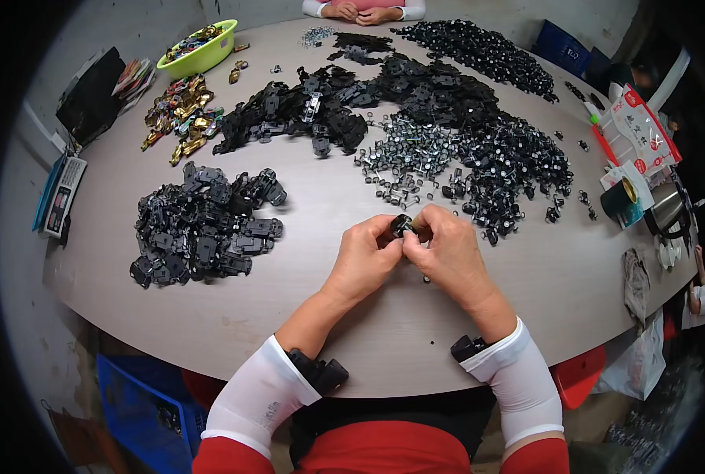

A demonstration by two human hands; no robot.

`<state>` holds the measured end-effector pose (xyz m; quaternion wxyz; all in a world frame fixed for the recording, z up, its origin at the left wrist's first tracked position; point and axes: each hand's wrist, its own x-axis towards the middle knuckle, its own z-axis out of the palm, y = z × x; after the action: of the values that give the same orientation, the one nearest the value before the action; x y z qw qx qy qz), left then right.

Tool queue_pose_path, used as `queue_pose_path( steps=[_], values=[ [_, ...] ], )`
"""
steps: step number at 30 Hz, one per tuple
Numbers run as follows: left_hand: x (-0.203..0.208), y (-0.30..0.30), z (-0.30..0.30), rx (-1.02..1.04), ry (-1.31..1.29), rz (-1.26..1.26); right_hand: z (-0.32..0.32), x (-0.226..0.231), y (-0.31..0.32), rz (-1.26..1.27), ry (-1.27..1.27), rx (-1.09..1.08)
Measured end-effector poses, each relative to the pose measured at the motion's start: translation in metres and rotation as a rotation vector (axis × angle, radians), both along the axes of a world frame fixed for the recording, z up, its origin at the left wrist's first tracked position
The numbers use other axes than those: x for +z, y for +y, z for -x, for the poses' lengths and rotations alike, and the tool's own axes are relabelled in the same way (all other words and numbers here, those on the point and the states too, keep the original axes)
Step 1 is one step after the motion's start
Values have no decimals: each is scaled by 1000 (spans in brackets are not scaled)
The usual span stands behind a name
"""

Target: The person sits at a table and assembles small black lock bodies by inserting metal pins and springs by hand. They pick up components from piles on the table, fit them together, and place the finished units into a blue crate.

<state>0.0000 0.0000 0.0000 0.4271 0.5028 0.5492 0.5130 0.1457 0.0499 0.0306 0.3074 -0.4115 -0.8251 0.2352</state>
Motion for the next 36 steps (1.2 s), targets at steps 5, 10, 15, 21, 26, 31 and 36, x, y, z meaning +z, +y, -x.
queue_pose_path(
  steps=[5,10,15,21,26,31,36],
  values=[
    [4,1,14,-12,6,1,14,-2,-4,30,170,-11],
    [11,2,17,-120,-556,168,9,-3,-2,2,203,46],
    [4,1,15,-55,-519,193,-2,4,-1,154,249,83],
    [3,5,26,108,-509,131,-22,-11,36,-131,34,-91],
    [1,7,26,131,-526,135,4,-12,40,-366,-280,-148],
    [-1,10,23,128,-536,155,10,-16,46,-297,-310,-187],
    [-1,9,23,157,-566,162,-3,-11,30,-214,-157,-141]
  ],
)
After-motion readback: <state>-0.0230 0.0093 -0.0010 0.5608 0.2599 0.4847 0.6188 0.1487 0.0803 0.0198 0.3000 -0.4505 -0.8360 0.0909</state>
